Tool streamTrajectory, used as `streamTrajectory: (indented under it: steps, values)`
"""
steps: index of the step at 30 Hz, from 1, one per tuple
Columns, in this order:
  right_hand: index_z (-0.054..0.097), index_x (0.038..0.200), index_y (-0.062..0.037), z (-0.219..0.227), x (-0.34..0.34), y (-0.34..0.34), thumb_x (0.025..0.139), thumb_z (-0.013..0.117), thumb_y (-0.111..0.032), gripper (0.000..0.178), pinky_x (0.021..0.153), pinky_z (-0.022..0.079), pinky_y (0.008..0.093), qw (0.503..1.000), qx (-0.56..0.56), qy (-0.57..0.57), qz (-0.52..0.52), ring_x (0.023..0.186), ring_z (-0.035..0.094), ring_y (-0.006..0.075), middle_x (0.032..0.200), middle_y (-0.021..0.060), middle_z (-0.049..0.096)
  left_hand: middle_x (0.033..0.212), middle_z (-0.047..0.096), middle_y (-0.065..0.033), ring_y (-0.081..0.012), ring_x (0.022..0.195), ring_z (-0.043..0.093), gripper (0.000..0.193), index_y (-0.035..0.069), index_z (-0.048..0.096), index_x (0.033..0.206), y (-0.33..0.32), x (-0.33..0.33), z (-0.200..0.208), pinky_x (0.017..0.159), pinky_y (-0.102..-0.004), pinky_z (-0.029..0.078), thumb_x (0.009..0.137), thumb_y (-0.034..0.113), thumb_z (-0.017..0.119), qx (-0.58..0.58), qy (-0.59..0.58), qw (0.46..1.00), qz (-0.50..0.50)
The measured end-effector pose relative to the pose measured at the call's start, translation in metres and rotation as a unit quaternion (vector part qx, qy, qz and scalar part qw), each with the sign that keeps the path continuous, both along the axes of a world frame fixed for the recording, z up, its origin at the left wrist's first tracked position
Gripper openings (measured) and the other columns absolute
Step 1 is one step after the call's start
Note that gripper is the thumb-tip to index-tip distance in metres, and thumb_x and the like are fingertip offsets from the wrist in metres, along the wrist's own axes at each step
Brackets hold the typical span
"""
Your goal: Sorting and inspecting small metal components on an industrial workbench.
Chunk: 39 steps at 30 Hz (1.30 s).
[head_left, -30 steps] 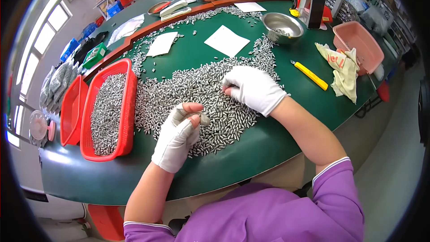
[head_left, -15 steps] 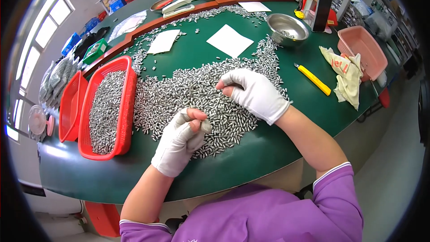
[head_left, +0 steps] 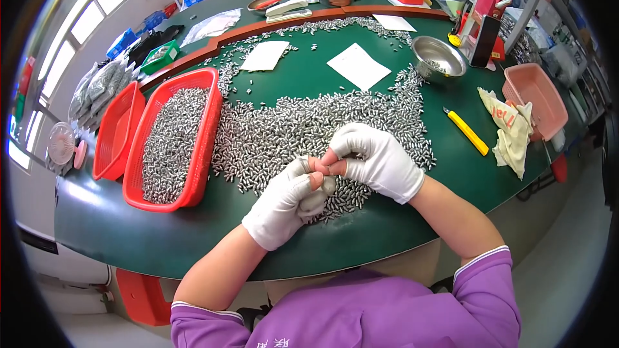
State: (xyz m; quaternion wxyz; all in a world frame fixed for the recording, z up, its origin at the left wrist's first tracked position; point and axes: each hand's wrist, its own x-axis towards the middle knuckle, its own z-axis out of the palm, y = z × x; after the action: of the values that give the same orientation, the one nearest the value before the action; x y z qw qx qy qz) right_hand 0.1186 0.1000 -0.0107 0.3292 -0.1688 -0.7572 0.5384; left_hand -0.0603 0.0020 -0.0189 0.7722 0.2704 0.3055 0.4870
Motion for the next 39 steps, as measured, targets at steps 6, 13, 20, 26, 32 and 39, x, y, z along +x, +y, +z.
streamTrajectory:
  steps: [6,13,20,26,32,39]
  values:
    - [0.072,0.098,-0.0115,-0.009,0.003,0.006,0.079,0.074,-0.010,0.020,0.079,0.050,0.0299,0.994,0.110,0.003,0.023,0.088,0.061,0.0191,0.092,0.0053,0.061,0.082,0.047,0.0037,-0.0029,0.057,0.031,0.030,0.013,0.046,0.102,-0.004,0.006,0.007,0.051,-0.0189,0.026,0.089,0.029,0.068,0.022,0.060,0.998,0.013]
    - [0.069,0.091,-0.0081,-0.003,-0.001,-0.002,0.074,0.077,-0.006,0.019,0.075,0.051,0.0303,0.992,0.125,0.024,-0.027,0.084,0.062,0.0192,0.088,0.0053,0.062,0.072,0.043,0.0035,-0.0046,0.052,0.029,0.021,0.011,0.049,0.100,-0.003,0.004,0.004,0.048,-0.0213,0.025,0.091,0.022,0.065,0.008,0.043,0.998,0.048]
    - [0.067,0.085,-0.0094,0.000,0.001,-0.002,0.073,0.077,-0.009,0.016,0.071,0.051,0.0345,0.966,0.247,0.041,-0.072,0.080,0.062,0.0247,0.085,0.0069,0.062,0.071,0.045,0.0014,-0.0056,0.050,0.030,0.023,0.012,0.048,0.098,-0.002,0.009,0.000,0.046,-0.0217,0.024,0.090,0.022,0.067,0.057,0.084,0.992,0.080]
    - [0.066,0.087,-0.0080,0.000,0.003,-0.002,0.075,0.075,-0.012,0.016,0.073,0.051,0.0356,0.966,0.248,0.051,-0.055,0.082,0.062,0.0276,0.087,0.0092,0.061,0.076,0.048,0.0006,-0.0059,0.049,0.030,0.027,0.016,0.048,0.098,-0.004,0.010,0.001,0.046,-0.0213,0.024,0.087,0.025,0.071,0.051,0.094,0.990,0.087]
    - [0.066,0.088,-0.0094,-0.005,0.000,-0.002,0.072,0.075,-0.017,0.019,0.073,0.051,0.0380,0.953,0.289,0.052,-0.080,0.084,0.062,0.0294,0.088,0.0082,0.062,0.078,0.051,0.0047,-0.0024,0.047,0.028,0.024,0.016,0.051,0.099,-0.006,0.010,-0.002,0.043,-0.0187,0.021,0.088,0.023,0.070,0.073,0.086,0.988,0.106]
    - [0.066,0.087,-0.0091,-0.006,0.002,-0.003,0.071,0.074,-0.018,0.020,0.072,0.050,0.0399,0.949,0.296,0.062,-0.085,0.084,0.060,0.0290,0.087,0.0082,0.061,0.074,0.048,0.0057,-0.0013,0.048,0.029,0.021,0.015,0.051,0.100,-0.003,0.006,-0.007,0.044,-0.0164,0.023,0.089,0.018,0.068,0.070,0.087,0.987,0.116]
